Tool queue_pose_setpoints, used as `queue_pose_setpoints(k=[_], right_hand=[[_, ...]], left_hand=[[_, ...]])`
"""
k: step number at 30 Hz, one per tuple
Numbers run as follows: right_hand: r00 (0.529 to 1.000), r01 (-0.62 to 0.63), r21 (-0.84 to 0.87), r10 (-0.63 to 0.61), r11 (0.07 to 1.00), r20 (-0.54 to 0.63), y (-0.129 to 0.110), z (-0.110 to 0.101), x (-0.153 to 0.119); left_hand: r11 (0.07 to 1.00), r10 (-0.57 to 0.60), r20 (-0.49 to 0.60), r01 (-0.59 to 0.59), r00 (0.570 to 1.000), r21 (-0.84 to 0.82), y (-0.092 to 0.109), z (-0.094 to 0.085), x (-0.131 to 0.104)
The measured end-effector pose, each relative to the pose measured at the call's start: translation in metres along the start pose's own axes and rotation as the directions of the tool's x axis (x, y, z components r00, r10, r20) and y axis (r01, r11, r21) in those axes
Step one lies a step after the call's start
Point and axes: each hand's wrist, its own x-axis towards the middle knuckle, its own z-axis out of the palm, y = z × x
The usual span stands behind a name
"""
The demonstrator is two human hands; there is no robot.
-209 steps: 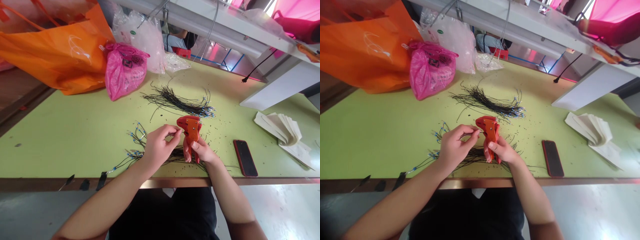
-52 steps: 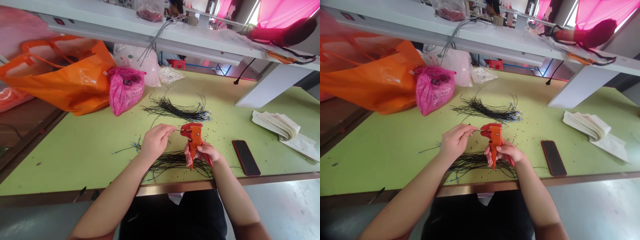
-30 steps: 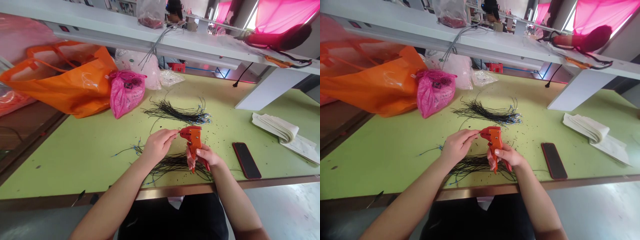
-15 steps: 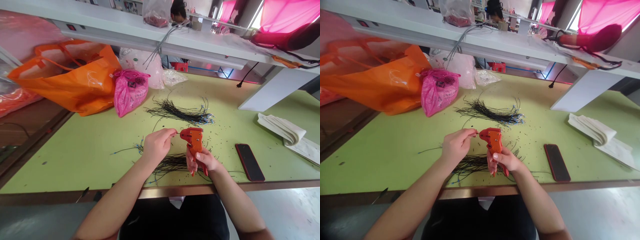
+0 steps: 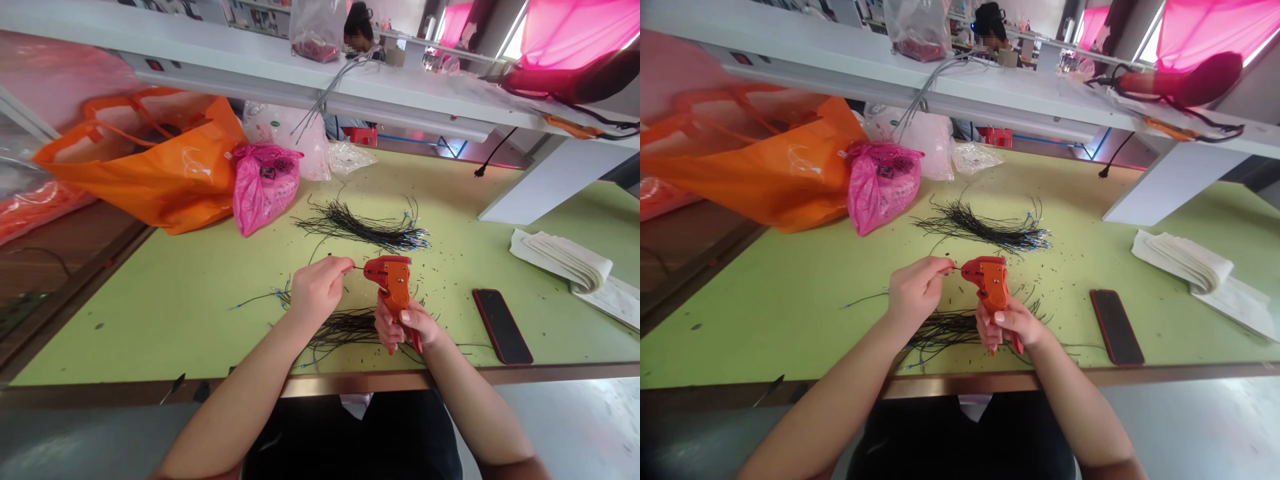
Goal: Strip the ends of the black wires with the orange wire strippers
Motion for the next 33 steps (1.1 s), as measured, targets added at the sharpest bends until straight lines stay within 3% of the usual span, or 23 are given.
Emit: queue_pose_setpoints(k=[4, 6, 7, 8, 10, 11, 12, 15, 19, 22, 26, 33], right_hand=[[0.997, 0.040, 0.030, -0.042, 0.999, 0.058, -0.002, -0.001, -0.003], [0.991, 0.132, 0.005, -0.132, 0.991, -0.010, -0.012, -0.006, -0.011], [0.958, 0.261, -0.016, -0.261, 0.965, -0.122, -0.020, -0.009, -0.016], [0.874, 0.399, -0.069, -0.402, 0.915, -0.273, -0.029, -0.013, -0.022], [0.645, 0.584, -0.191, -0.594, 0.789, -0.481, -0.046, -0.020, -0.029], [0.618, 0.593, -0.195, -0.597, 0.781, -0.512, -0.052, -0.022, -0.030], [0.663, 0.567, -0.166, -0.567, 0.807, -0.488, -0.054, -0.024, -0.029], [0.824, 0.434, -0.124, -0.449, 0.892, -0.345, -0.041, -0.021, -0.014], [0.914, 0.286, -0.231, -0.337, 0.930, -0.226, -0.010, -0.019, 0.006], [0.943, 0.191, -0.284, -0.256, 0.940, -0.212, 0.001, -0.020, 0.010], [0.943, 0.149, -0.326, -0.233, 0.934, -0.236, 0.002, -0.020, 0.012], [0.934, 0.180, -0.327, -0.266, 0.928, -0.238, 0.001, -0.017, 0.014]], left_hand=[[0.996, -0.012, -0.005, 0.012, 1.000, -0.087, -0.006, 0.002, -0.001], [0.987, -0.091, -0.019, 0.087, 0.996, -0.132, -0.019, 0.001, 0.000], [0.978, -0.160, -0.057, 0.150, 0.985, -0.143, -0.029, -0.001, 0.002], [0.962, -0.244, -0.121, 0.225, 0.962, -0.153, -0.038, -0.003, 0.004], [0.919, -0.388, -0.267, 0.347, 0.882, -0.190, -0.052, -0.007, 0.007], [0.904, -0.423, -0.290, 0.375, 0.859, -0.207, -0.055, -0.008, 0.009], [0.901, -0.428, -0.263, 0.384, 0.864, -0.203, -0.055, -0.008, 0.009], [0.947, -0.307, -0.123, 0.291, 0.944, -0.134, -0.036, -0.005, 0.008], [0.997, -0.069, -0.041, 0.067, 0.997, -0.033, -0.004, -0.001, 0.002], [0.996, 0.063, 0.014, -0.064, 0.998, 0.056, 0.009, 0.000, 0.001], [0.973, 0.173, 0.036, -0.177, 0.984, 0.145, 0.014, 0.003, 0.000], [0.939, 0.195, 0.044, -0.200, 0.980, 0.279, 0.016, 0.004, -0.003]])
